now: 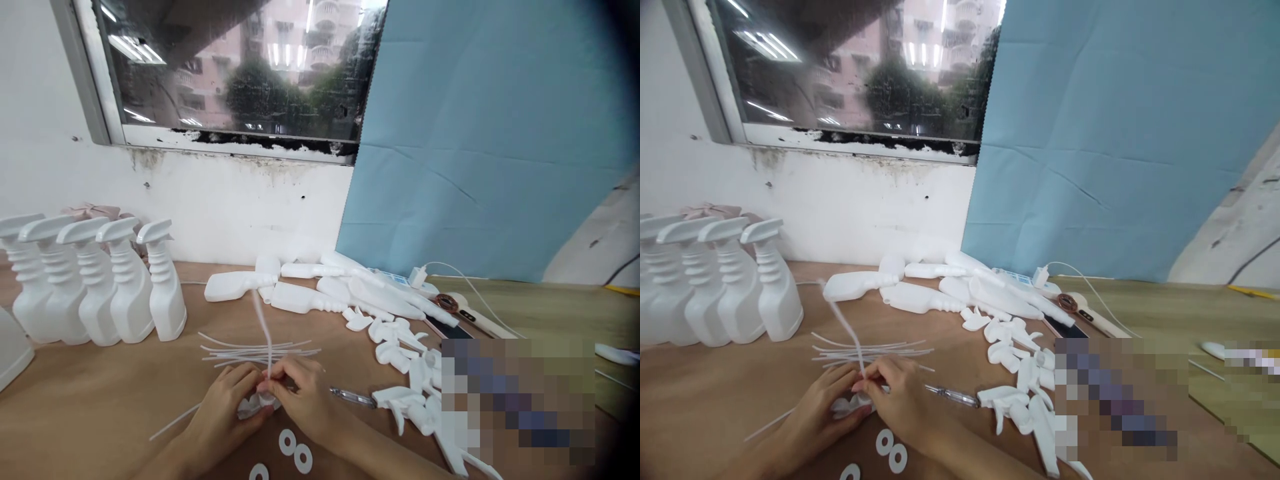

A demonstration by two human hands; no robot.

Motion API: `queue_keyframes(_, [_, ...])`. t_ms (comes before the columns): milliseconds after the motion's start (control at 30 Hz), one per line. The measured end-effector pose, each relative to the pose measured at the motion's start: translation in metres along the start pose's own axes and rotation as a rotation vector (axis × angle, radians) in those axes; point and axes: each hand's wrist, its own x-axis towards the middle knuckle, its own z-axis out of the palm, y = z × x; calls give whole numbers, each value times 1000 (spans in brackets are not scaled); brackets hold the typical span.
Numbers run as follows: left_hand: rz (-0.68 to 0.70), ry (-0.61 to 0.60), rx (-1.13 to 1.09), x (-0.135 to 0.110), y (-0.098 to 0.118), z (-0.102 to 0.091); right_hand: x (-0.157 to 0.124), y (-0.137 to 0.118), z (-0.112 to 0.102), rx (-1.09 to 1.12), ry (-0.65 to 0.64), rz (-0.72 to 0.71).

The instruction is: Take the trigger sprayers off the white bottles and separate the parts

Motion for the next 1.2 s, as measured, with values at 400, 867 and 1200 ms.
queue_keyframes(400, [16,67,-79,-2,-3,5,-7,-3,5,-68,23,3])
queue_keyframes(867, [27,67,-20,0,2,1,-18,7,10,-49,17,26])
queue_keyframes(1200, [-26,46,-49,1,6,-1,-9,0,8,-29,-30,170])
